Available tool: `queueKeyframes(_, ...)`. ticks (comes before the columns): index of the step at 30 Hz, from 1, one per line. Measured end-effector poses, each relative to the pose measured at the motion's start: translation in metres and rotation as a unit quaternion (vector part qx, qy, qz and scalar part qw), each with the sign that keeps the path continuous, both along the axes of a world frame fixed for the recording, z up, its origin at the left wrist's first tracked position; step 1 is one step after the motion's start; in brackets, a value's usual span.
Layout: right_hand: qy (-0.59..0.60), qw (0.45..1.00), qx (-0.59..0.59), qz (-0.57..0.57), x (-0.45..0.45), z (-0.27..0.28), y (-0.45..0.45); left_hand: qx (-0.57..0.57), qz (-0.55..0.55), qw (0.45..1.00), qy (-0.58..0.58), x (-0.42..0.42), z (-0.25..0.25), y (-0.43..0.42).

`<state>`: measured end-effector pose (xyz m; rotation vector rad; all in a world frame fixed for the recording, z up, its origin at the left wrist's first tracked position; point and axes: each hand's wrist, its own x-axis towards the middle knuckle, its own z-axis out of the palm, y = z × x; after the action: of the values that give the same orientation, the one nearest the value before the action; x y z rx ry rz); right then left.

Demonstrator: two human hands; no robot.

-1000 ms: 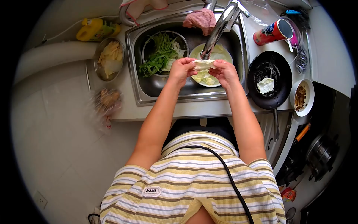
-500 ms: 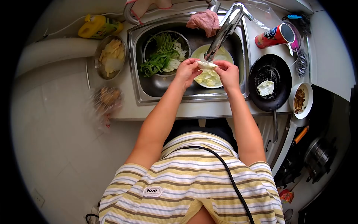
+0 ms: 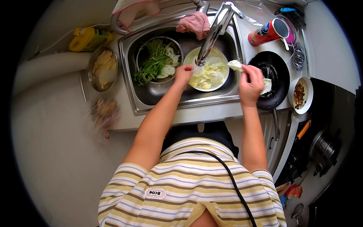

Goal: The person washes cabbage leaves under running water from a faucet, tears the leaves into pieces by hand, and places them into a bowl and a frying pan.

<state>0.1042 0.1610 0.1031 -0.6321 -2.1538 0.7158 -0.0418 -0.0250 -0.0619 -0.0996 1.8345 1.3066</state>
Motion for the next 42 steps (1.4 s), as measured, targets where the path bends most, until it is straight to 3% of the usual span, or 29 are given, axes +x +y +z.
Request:
queueKeyframes(2, -0.032, 0.997, 0.052, -0.052, 0.031, 0.009, 0.026, -0.162, -0.178, 0.961, 0.138, 0.005, -0.004, 0.009)
queueKeyframes(3, -0.054, 0.994, 0.064, -0.073, 0.047, 0.012, 0.037, -0.160, -0.180, 0.961, 0.137, 0.013, -0.006, 0.012)
queueKeyframes(5, -0.121, 0.982, 0.108, -0.097, 0.081, 0.005, 0.060, -0.232, -0.194, 0.911, 0.282, 0.035, -0.014, 0.017)
queueKeyframes(6, -0.182, 0.971, 0.111, -0.110, 0.095, -0.001, 0.067, -0.222, -0.233, 0.876, 0.358, 0.038, -0.028, 0.015)
queueKeyframes(7, -0.242, 0.956, 0.114, -0.122, 0.100, 0.000, 0.069, -0.220, -0.234, 0.877, 0.358, 0.038, -0.035, 0.016)
queueKeyframes(10, -0.250, 0.947, 0.135, -0.154, 0.097, 0.004, 0.059, -0.195, -0.103, 0.924, 0.312, 0.028, -0.044, 0.015)
queueKeyframes(14, -0.163, 0.985, 0.022, -0.055, 0.057, -0.007, 0.033, -0.150, -0.150, 0.901, 0.379, 0.011, -0.027, 0.013)
queueKeyframes(16, -0.126, 0.991, -0.051, 0.013, 0.030, -0.022, 0.021, 0.016, -0.131, 0.905, 0.405, 0.004, -0.008, 0.017)
queueKeyframes(17, -0.110, 0.988, -0.097, 0.048, 0.015, -0.033, 0.015, 0.014, -0.135, 0.903, 0.407, 0.000, 0.006, 0.020)
queueKeyframes(19, -0.121, 0.968, -0.209, 0.067, -0.011, -0.056, 0.005, 0.171, -0.042, 0.966, 0.190, -0.009, 0.039, 0.027)
queueKeyframes(20, -0.122, 0.953, -0.271, 0.063, -0.024, -0.071, 0.001, 0.136, 0.015, 0.986, 0.100, -0.014, 0.050, 0.026)
queueKeyframes(21, -0.124, 0.933, -0.331, 0.061, -0.036, -0.089, -0.002, 0.135, 0.013, 0.986, 0.102, -0.019, 0.057, 0.025)
queueKeyframes(23, -0.068, 0.928, -0.360, 0.074, -0.059, -0.137, -0.010, 0.238, 0.115, 0.963, -0.056, -0.026, 0.064, 0.023)
queueKeyframes(24, -0.016, 0.918, -0.386, 0.088, -0.067, -0.133, -0.014, 0.286, 0.166, 0.934, -0.134, -0.028, 0.065, 0.021)
queueKeyframes(25, -0.018, 0.917, -0.388, 0.093, -0.068, -0.128, -0.014, 0.285, 0.171, 0.934, -0.133, -0.027, 0.065, 0.019)
queueKeyframes(26, -0.028, 0.814, -0.568, 0.114, -0.068, -0.123, -0.013, 0.314, 0.179, 0.915, -0.181, -0.026, 0.065, 0.016)
queueKeyframes(27, -0.038, 0.676, -0.724, 0.131, -0.070, -0.114, -0.015, 0.342, 0.186, 0.892, -0.228, -0.026, 0.068, 0.014)
queueKeyframes(29, -0.052, 0.656, -0.744, 0.118, -0.074, -0.111, -0.020, 0.335, 0.213, 0.889, -0.227, -0.024, 0.073, 0.013)
queueKeyframes(31, -0.094, 0.712, -0.686, 0.114, -0.069, -0.105, -0.027, 0.332, 0.210, 0.871, -0.295, -0.020, 0.092, 0.016)
queueKeyframes(33, -0.083, 0.711, -0.688, 0.122, -0.066, -0.098, -0.034, 0.343, 0.206, 0.861, -0.314, -0.014, 0.079, 0.017)
queueKeyframes(35, -0.104, 0.675, -0.720, 0.123, -0.065, -0.091, -0.039, 0.188, 0.110, 0.961, -0.169, -0.005, 0.075, 0.013)
queueKeyframes(37, -0.106, 0.654, -0.736, 0.135, -0.064, -0.091, -0.038, 0.163, 0.117, 0.969, -0.146, -0.001, 0.103, 0.008)
queueKeyframes(39, -0.079, 0.552, -0.814, 0.161, -0.066, -0.091, -0.042, 0.145, 0.150, 0.974, -0.092, 0.000, 0.117, -0.001)
queueKeyframes(42, -0.050, 0.573, -0.788, 0.220, -0.072, -0.083, -0.048, 0.103, 0.122, 0.985, -0.059, 0.004, 0.140, -0.009)
